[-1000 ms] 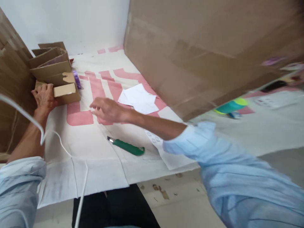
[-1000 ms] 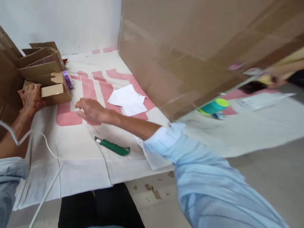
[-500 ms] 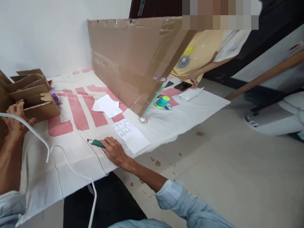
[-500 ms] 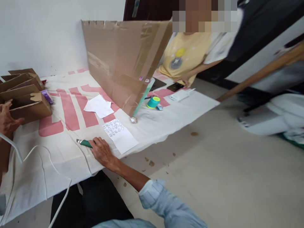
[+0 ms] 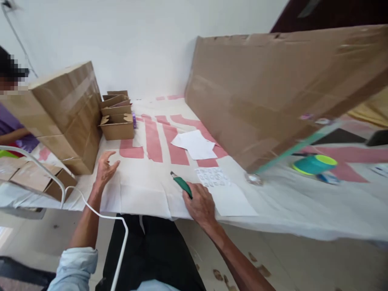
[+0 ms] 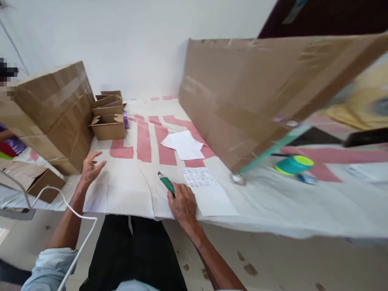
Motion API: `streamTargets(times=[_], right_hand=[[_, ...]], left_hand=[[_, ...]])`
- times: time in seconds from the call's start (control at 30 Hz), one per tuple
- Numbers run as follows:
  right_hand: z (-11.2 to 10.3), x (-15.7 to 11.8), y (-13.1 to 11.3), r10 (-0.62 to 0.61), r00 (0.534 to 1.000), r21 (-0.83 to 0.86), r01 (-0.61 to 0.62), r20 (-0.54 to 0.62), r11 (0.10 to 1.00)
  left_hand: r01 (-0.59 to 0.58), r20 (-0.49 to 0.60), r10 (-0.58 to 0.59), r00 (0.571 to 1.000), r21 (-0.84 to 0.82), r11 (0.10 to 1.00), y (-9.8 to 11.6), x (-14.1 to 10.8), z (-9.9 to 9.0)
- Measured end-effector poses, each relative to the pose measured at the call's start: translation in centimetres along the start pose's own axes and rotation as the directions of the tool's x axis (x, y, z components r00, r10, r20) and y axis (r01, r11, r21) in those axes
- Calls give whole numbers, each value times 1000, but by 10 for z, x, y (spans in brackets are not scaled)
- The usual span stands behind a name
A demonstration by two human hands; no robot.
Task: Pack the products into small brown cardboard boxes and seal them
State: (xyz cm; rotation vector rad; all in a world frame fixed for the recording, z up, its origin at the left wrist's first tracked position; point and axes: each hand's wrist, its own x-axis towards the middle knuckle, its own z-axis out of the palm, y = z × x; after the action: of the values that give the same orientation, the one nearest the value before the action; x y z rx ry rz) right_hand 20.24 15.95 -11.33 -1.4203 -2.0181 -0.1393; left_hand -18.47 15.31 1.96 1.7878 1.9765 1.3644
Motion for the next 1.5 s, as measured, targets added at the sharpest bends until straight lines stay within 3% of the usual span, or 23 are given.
streamTargets(times=[0.2, 0.4, 0.57, 0.7, 0.8, 0.9, 0.97, 1.07, 1.27, 1.37, 1.43, 1.5], right_hand=[[6, -9, 10, -41, 999, -46, 41, -10, 998], [8, -13, 16, -38, 997, -72, 42, 68, 997], [3, -13, 11, 21, 992, -53, -15, 121, 998], [2, -12, 8, 55, 991, -18, -53, 125, 998], [2, -11, 7, 55, 989, -15, -53, 140, 998], [5, -10, 8, 55, 990, -24, -52, 130, 998], [7, -10, 9, 50, 992, -34, -47, 116, 998], [10, -10, 10, 41, 993, -47, -36, 114, 998], [10, -9, 9, 41, 994, -38, -37, 99, 999], [11, -8, 9, 42, 996, -25, -40, 85, 999], [13, -8, 10, 40, 996, -16, -39, 78, 999], [14, -8, 11, 32, 997, -10, -32, 73, 999]], left_hand=[[51, -25, -52, 998, -20, 998, 10, -83, -5], [114, -112, -109, 988, 47, 992, 10, -137, -30], [141, -259, -81, 962, 221, 965, 11, -152, -83], [312, -399, -96, 912, 523, 793, 7, -143, -148], [437, -382, -239, 893, 602, 668, -5, -135, -190], [454, -303, -340, 890, 641, 619, -17, -133, -208], [440, -295, -328, 897, 662, 607, -20, -136, -206], [398, -307, -254, 917, 671, 626, -13, -145, -186], [257, -238, -141, 961, 581, 773, 29, -162, -108], [126, -159, -50, 986, 516, 847, 54, -171, -66], [22, -92, 23, 996, 453, 891, 67, -175, -49], [-36, -87, 73, 994, 374, 927, 72, -173, -47]])
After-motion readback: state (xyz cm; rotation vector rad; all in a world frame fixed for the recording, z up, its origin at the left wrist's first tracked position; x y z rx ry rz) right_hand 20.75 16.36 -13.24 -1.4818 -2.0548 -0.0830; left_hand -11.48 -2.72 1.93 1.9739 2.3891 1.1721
